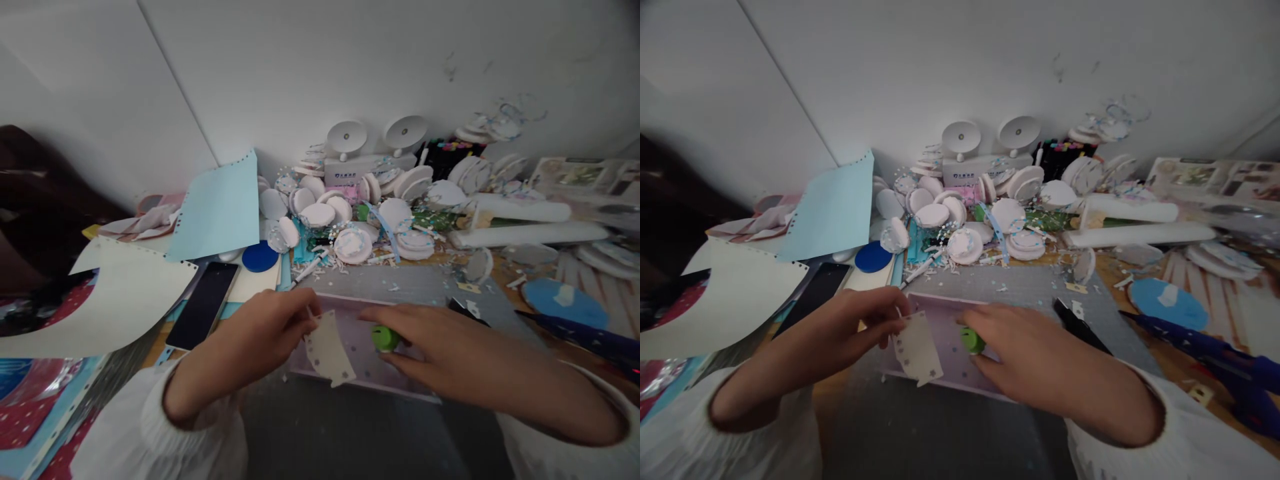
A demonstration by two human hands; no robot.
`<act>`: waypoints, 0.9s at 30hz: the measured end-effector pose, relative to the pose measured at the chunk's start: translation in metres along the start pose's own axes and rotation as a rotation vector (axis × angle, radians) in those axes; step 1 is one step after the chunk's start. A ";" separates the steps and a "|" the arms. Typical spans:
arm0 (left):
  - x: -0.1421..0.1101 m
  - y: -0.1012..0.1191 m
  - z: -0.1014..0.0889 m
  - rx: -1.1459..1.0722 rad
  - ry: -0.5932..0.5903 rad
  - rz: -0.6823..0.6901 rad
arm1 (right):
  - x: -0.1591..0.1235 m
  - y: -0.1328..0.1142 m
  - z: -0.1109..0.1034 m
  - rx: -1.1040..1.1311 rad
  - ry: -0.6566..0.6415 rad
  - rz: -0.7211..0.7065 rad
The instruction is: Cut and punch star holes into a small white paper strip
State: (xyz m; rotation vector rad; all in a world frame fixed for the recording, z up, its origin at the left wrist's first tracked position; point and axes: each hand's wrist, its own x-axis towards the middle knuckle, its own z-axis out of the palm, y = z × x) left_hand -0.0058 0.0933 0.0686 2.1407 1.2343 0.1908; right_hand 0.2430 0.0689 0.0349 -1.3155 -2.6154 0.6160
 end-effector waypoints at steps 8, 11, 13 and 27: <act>0.006 -0.006 0.013 0.161 0.049 -0.039 | -0.003 -0.002 -0.010 -0.008 -0.028 -0.011; 0.003 -0.015 0.014 0.102 0.160 -0.056 | -0.021 0.008 -0.001 -0.009 0.103 -0.050; 0.001 -0.022 0.016 0.031 0.167 -0.085 | -0.035 0.015 0.013 -0.018 0.194 -0.003; -0.027 -0.028 0.051 -0.588 0.327 0.009 | -0.038 0.009 0.041 0.513 0.771 0.252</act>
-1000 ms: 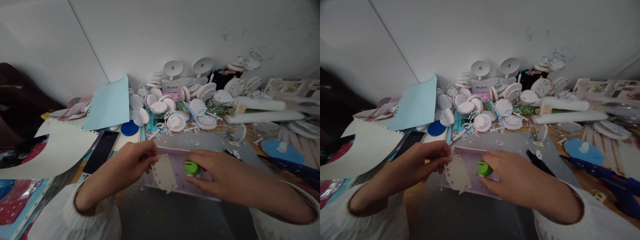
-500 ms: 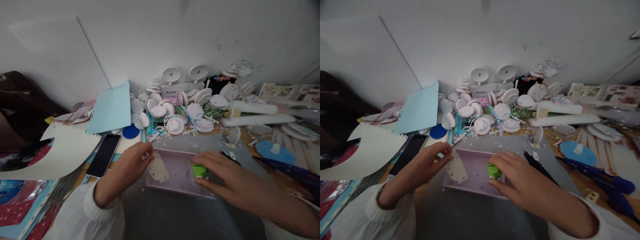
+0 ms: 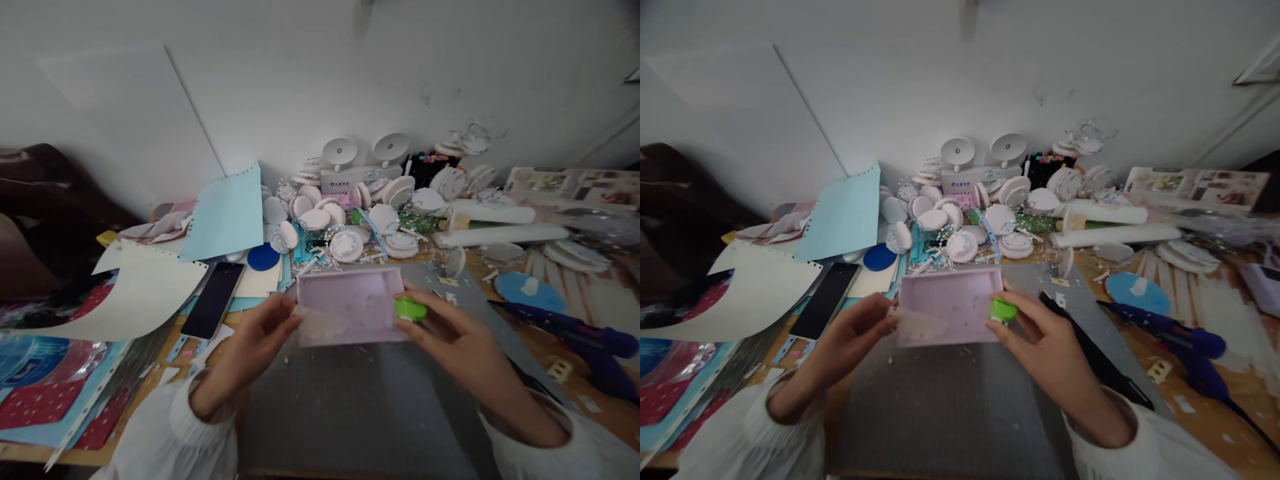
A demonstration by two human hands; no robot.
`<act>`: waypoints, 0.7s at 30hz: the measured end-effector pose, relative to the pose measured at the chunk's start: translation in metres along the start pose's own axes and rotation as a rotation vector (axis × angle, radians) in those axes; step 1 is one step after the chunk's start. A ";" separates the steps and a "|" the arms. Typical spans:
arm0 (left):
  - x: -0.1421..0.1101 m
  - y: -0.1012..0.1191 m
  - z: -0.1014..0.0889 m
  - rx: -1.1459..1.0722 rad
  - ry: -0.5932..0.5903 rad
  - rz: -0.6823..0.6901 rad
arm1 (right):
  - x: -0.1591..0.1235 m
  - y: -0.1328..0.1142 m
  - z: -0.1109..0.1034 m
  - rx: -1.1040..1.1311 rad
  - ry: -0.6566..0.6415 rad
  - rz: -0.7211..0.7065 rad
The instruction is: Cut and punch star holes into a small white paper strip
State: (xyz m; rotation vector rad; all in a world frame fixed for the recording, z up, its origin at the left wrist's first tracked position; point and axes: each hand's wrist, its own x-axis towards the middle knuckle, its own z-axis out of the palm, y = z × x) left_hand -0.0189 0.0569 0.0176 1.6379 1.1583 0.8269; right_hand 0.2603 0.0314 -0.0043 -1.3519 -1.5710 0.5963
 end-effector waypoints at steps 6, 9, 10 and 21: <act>0.018 0.028 -0.006 -0.279 0.214 0.280 | 0.032 -0.045 -0.012 0.086 0.140 -0.306; 0.019 0.031 -0.006 -0.315 0.229 0.335 | 0.029 -0.039 -0.009 0.153 0.076 -0.279; 0.018 0.029 -0.005 -0.331 0.231 0.341 | 0.025 -0.032 -0.008 0.162 0.051 -0.257; 0.006 -0.014 0.003 -0.590 0.064 0.171 | -0.001 0.013 0.007 0.199 -0.068 0.011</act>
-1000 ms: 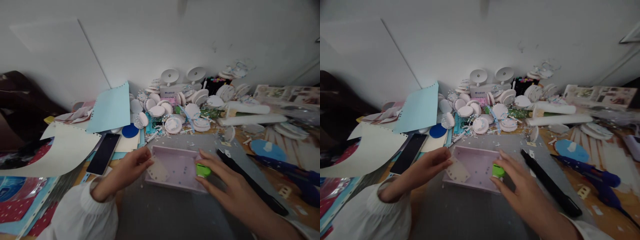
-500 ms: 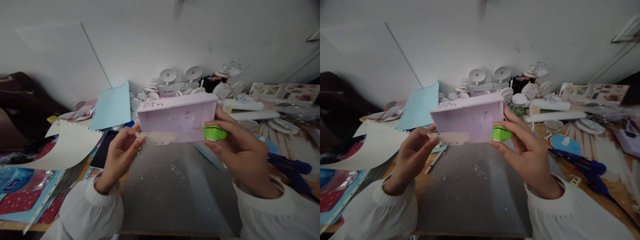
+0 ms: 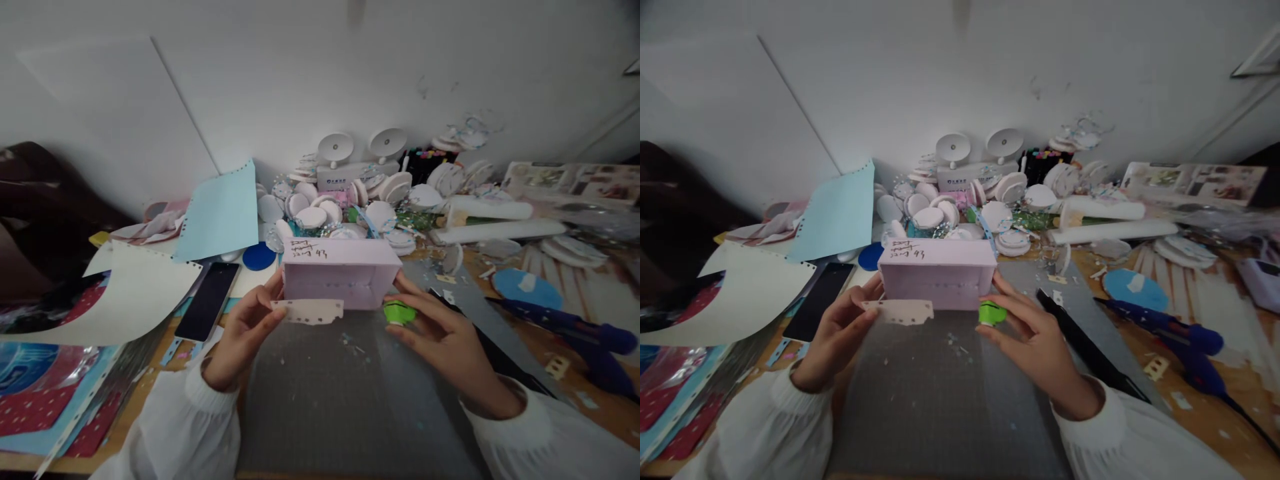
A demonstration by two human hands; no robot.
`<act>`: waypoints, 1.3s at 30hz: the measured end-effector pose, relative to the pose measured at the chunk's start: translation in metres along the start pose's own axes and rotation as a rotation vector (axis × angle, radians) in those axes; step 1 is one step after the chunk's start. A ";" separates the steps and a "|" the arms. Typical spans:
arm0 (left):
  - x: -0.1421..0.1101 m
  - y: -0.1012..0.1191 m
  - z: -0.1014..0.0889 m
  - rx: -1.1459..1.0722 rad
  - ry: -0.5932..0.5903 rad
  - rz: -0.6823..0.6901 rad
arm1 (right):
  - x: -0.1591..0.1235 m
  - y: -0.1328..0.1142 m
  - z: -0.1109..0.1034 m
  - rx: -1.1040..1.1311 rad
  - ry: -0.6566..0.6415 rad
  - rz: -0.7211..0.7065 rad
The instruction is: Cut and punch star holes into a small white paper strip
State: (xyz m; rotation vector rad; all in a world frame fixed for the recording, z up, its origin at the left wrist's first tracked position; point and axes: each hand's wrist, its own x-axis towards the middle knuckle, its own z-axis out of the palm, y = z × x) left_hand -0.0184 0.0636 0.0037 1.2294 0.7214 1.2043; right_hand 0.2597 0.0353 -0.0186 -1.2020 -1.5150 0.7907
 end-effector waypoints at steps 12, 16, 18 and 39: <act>-0.002 -0.015 -0.020 -0.244 0.014 -0.136 | 0.006 0.008 0.000 0.608 0.050 0.298; -0.002 -0.015 -0.021 -0.290 0.085 -0.205 | -0.003 0.012 0.002 0.541 0.073 0.241; -0.001 -0.016 -0.019 -0.316 0.149 -0.212 | -0.007 0.014 0.003 0.568 0.076 0.254; 0.005 -0.029 -0.007 -0.326 0.375 -0.233 | -0.004 0.017 0.009 0.475 0.081 0.344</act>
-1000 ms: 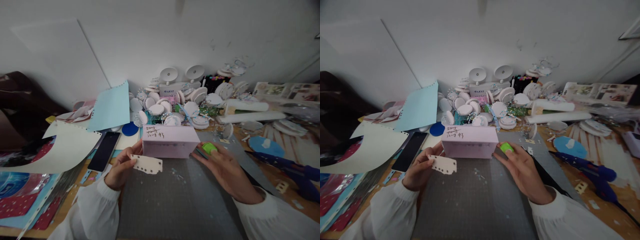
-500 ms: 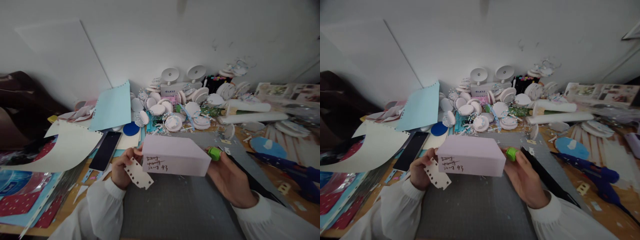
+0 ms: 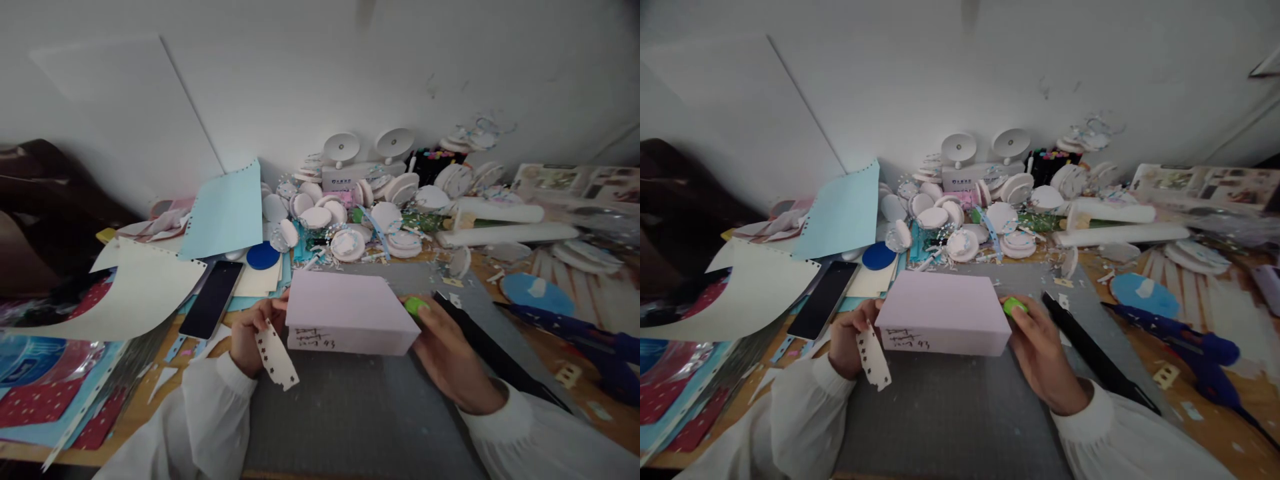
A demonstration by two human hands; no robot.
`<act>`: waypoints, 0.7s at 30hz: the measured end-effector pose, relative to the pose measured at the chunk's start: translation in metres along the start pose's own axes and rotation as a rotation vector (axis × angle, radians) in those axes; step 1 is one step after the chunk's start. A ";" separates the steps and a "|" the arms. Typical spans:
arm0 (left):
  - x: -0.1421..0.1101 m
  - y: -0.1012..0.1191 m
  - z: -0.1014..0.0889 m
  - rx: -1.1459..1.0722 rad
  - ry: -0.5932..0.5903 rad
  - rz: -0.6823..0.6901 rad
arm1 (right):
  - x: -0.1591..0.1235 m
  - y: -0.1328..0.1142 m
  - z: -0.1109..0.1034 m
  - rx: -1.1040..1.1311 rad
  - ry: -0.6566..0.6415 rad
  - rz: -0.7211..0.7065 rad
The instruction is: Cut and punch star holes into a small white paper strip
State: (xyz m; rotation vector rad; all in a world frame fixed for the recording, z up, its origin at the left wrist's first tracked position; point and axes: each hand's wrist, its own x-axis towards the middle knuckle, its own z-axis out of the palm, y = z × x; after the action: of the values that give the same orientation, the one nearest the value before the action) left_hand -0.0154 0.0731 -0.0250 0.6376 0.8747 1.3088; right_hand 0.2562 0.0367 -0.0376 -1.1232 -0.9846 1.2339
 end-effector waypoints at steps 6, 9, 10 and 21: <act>-0.003 -0.001 -0.002 -0.052 -0.003 -0.041 | 0.000 -0.002 0.005 0.089 0.013 0.032; -0.002 -0.001 -0.005 -0.066 0.002 -0.049 | 0.001 -0.003 0.007 0.101 0.003 0.061; -0.002 0.000 -0.005 -0.070 0.005 -0.049 | 0.002 -0.005 0.007 0.103 -0.006 0.067; -0.055 0.063 0.012 0.169 -0.212 0.163 | -0.024 -0.085 0.012 0.275 -0.072 0.517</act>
State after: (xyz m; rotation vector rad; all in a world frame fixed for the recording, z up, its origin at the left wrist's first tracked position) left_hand -0.0418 0.0307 0.0428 0.9794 0.7764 1.2919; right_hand 0.2585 0.0149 0.0489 -1.1545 -0.5622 1.7742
